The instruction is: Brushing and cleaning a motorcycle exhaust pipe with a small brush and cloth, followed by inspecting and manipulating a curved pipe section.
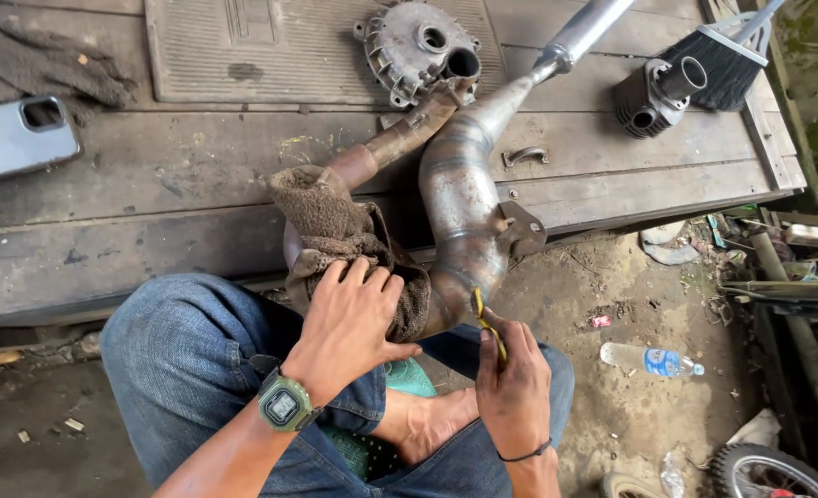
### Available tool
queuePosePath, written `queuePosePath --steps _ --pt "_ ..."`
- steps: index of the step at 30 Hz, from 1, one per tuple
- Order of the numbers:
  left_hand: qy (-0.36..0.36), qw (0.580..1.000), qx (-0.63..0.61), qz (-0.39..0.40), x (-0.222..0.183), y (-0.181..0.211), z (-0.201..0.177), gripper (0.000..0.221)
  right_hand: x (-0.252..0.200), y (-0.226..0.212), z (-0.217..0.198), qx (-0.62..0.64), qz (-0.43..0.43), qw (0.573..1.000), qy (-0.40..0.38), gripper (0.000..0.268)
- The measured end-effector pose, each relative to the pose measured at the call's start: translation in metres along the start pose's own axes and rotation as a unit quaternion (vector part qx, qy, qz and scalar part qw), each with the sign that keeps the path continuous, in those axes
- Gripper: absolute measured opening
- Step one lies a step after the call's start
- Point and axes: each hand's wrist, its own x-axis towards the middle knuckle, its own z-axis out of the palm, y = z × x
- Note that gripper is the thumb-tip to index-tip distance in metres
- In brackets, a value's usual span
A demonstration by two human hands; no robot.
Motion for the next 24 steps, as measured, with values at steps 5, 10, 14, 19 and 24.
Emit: queuePosePath --steps 5,10,14,19,24 --pt "0.020 1.000 0.002 0.003 0.002 -0.001 0.005 0.083 -0.002 -0.009 0.006 -0.065 0.007 0.998 -0.010 0.025" --pt "0.012 1.000 0.006 0.015 0.002 -0.002 0.012 0.088 -0.001 -0.001 0.005 -0.134 -0.013 0.990 -0.040 0.022" --pt "0.023 0.999 0.021 0.013 0.004 -0.005 0.013 0.089 0.012 -0.009 -0.003 -0.170 -0.057 0.982 -0.054 0.016" --pt "0.025 0.999 0.041 0.017 0.002 -0.005 0.009 0.086 0.017 0.005 -0.004 -0.194 -0.092 0.976 -0.036 0.018" --pt "0.031 0.999 0.030 0.021 0.001 -0.005 0.009 0.084 0.030 -0.002 -0.008 -0.181 -0.032 0.983 -0.023 0.022"
